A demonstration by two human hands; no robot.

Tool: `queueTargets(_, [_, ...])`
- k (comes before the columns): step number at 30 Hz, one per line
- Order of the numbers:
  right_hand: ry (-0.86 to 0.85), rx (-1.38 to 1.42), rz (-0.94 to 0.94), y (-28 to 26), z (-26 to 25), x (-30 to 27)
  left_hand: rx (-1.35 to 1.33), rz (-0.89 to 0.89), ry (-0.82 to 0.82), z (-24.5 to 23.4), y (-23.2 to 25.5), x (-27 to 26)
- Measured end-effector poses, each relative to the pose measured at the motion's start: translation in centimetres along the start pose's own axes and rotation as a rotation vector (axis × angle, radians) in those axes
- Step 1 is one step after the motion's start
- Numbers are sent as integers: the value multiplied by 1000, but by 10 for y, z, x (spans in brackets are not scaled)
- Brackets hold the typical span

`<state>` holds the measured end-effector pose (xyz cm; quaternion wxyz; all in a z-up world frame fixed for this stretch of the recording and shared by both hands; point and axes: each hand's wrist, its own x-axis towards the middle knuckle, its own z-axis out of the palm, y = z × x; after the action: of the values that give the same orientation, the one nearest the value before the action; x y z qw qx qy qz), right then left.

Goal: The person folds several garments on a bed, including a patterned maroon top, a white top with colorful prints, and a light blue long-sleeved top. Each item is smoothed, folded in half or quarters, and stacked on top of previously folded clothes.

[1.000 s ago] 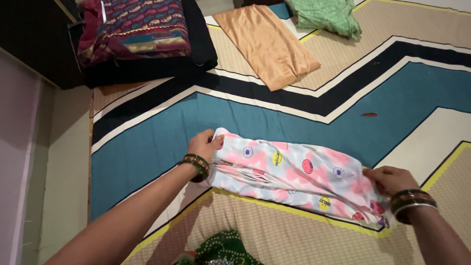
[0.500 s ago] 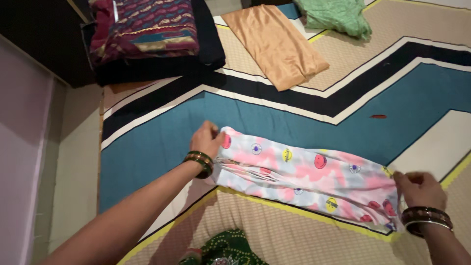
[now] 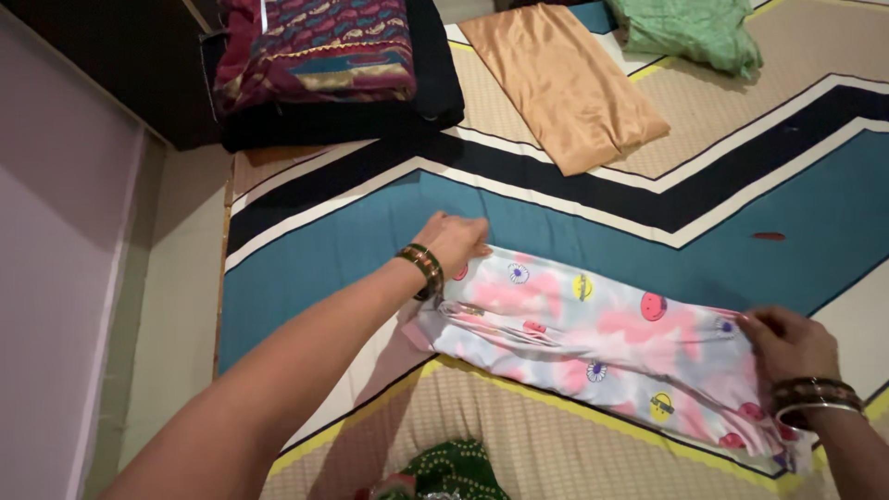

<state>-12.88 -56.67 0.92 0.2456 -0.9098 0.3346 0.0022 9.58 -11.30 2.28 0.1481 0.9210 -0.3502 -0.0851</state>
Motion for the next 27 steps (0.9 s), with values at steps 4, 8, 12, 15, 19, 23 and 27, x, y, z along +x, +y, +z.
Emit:
queueTargets(4, [58, -91, -3, -4, 4, -7, 58, 65, 175, 9, -11, -8])
queueTargets(8, [115, -131, -6, -23, 1, -21, 201, 102, 364, 14, -2, 0])
queueTargets(12, [386, -278, -522, -56, -1, -42, 340, 263, 517, 20, 27, 4])
queueTargets(15, [375, 45, -668, -89, 24, -70, 240, 568, 494, 41, 80, -6])
queueTargets(19, [238, -296, -831, -117, 91, -104, 120, 396, 153, 77, 146, -23])
queueTargets(23, [127, -301, -516, -81, 100, -93, 145, 152, 81, 80, 120, -27])
queueTargets(27, [211, -517, -372, -25, 51, -76, 134, 10, 72, 56, 72, -42])
